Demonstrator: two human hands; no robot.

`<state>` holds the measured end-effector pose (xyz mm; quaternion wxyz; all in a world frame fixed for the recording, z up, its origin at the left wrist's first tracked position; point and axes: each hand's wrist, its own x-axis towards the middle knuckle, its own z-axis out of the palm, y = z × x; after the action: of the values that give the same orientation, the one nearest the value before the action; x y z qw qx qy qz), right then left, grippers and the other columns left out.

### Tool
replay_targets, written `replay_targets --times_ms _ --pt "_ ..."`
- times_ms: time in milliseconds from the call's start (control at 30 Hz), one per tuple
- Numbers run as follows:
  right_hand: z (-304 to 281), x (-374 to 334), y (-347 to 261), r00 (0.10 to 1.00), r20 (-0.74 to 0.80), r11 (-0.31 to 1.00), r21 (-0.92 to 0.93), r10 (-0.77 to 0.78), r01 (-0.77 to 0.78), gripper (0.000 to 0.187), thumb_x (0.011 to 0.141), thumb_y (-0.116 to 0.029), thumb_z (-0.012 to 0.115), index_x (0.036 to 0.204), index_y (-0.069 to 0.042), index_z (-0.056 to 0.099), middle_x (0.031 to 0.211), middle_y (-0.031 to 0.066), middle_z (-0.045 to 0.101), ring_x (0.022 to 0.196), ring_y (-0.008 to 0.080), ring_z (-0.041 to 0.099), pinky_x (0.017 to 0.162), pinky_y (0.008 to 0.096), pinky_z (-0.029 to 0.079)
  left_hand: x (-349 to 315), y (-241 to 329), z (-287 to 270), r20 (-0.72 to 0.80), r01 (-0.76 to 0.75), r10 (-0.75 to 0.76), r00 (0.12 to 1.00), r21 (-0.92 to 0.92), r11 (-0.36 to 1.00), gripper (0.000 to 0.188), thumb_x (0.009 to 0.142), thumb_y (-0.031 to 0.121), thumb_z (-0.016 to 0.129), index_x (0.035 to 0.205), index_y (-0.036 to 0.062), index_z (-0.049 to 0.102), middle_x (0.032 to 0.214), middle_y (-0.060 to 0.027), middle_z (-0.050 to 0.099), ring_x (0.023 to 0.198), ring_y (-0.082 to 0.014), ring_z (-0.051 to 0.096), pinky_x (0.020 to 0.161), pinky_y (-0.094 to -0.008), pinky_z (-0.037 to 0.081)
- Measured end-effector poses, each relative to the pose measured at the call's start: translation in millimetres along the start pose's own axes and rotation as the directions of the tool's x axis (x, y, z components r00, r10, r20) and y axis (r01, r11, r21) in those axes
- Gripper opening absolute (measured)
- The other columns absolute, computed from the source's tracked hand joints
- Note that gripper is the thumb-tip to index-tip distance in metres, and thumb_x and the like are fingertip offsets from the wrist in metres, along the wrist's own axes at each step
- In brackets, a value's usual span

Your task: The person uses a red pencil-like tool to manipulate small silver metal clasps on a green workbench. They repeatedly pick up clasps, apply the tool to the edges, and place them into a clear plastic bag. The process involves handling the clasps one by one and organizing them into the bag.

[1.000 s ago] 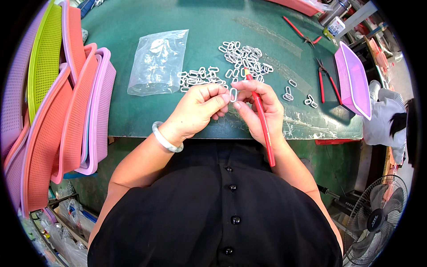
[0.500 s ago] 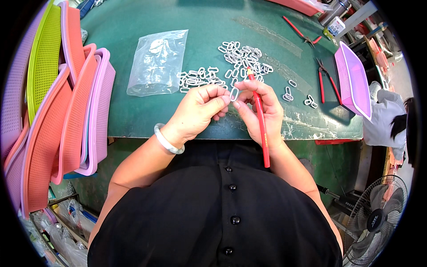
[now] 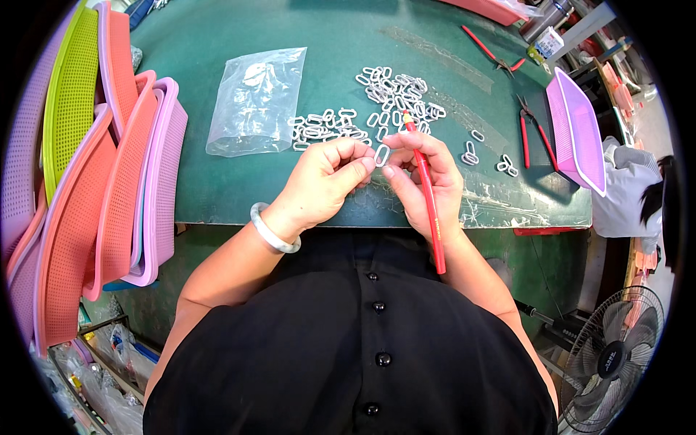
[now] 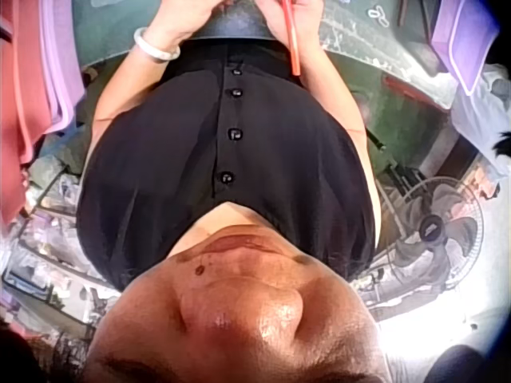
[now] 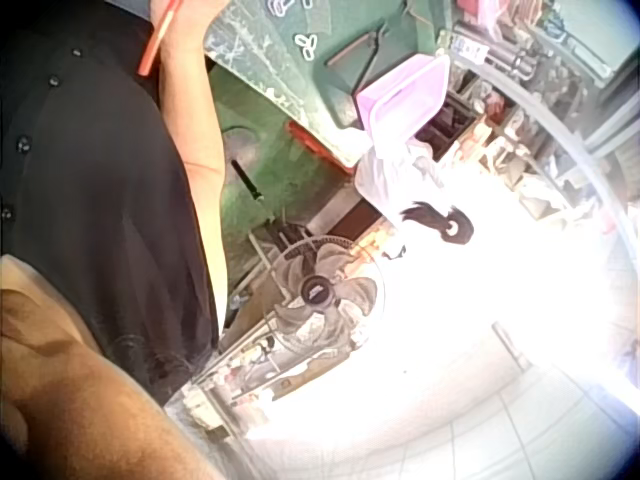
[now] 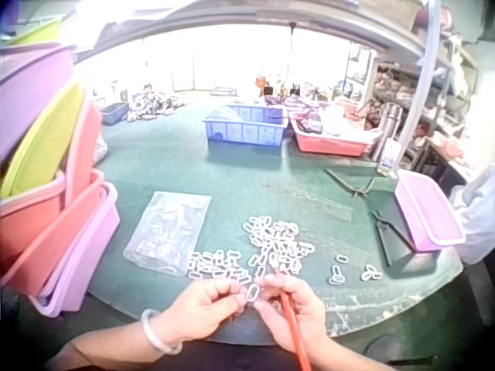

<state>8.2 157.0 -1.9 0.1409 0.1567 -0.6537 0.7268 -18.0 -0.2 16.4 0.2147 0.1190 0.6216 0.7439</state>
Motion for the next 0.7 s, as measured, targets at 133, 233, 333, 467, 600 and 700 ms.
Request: replay_targets --times_ms 133,233,333,467,600,700 --pt "-0.7 0.0 -1.1 0.999 -0.002 0.998 0.053 0.045 -0.045 0.038 0.073 0.013 0.055 0.108 -0.002 0.048 0.102 0.0064 0.053 0.076 0.0078 0.052 0.071 0.0232 0.044 -0.2 0.1 -0.2 0.000 -0.005 0.005 1.000 0.010 1.000 0.010 0.084 0.010 0.053 0.087 0.0004 0.057 0.070 0.0013 0.053 0.063 -0.0049 0.047 0.057 -0.0195 0.040" --pt "-0.8 0.1 -1.5 0.997 -0.011 0.993 0.086 0.078 -0.077 0.038 0.073 0.013 0.055 0.107 -0.003 0.048 0.101 0.0066 0.054 0.077 0.0082 0.052 0.072 0.0236 0.044 -0.4 0.6 -0.6 0.004 -0.001 0.001 1.000 0.015 1.000 0.010 0.084 0.010 0.053 0.086 0.0006 0.057 0.070 0.0015 0.053 0.063 -0.0048 0.046 0.057 -0.0194 0.039" --pt "-1.5 0.2 -0.9 0.995 -0.014 0.991 0.097 0.099 -0.097 0.038 0.074 0.012 0.055 0.108 -0.003 0.048 0.100 0.0064 0.055 0.078 0.0085 0.052 0.072 0.0240 0.044 -0.2 1.5 -2.2 0.028 0.004 -0.005 1.000 0.049 0.999 0.011 0.084 0.010 0.052 0.086 0.0007 0.056 0.070 0.0015 0.053 0.063 -0.0045 0.045 0.056 -0.0193 0.038" --pt "-3.0 0.9 1.7 0.994 -0.002 0.988 0.105 0.110 -0.109 0.038 0.075 0.011 0.054 0.109 -0.004 0.048 0.100 0.0066 0.056 0.080 0.0091 0.052 0.074 0.0243 0.044 0.3 1.7 -4.1 0.064 0.014 -0.020 0.998 0.084 0.996 0.011 0.084 0.011 0.052 0.085 0.0008 0.057 0.069 0.0014 0.052 0.062 -0.0044 0.044 0.055 -0.0192 0.037" --pt "-3.6 0.9 1.7 0.987 0.021 0.971 0.175 0.158 -0.159 0.038 0.075 0.011 0.054 0.110 -0.003 0.048 0.101 0.0077 0.057 0.083 0.0102 0.052 0.076 0.0247 0.044 -0.4 4.3 -4.8 0.079 0.048 -0.054 0.995 0.070 0.996 0.012 0.084 0.011 0.052 0.085 0.0010 0.057 0.068 0.0013 0.052 0.062 -0.0045 0.045 0.055 -0.0192 0.037" --pt "-3.9 1.0 2.9 0.986 0.033 0.960 0.223 0.165 -0.168 0.038 0.075 0.011 0.054 0.110 -0.003 0.048 0.101 0.0086 0.057 0.086 0.0111 0.053 0.077 0.0253 0.044 -0.5 3.2 -5.9 0.084 0.049 -0.055 0.995 0.065 0.997 0.012 0.084 0.012 0.052 0.085 0.0013 0.057 0.068 0.0014 0.052 0.061 -0.0046 0.045 0.055 -0.0193 0.037"
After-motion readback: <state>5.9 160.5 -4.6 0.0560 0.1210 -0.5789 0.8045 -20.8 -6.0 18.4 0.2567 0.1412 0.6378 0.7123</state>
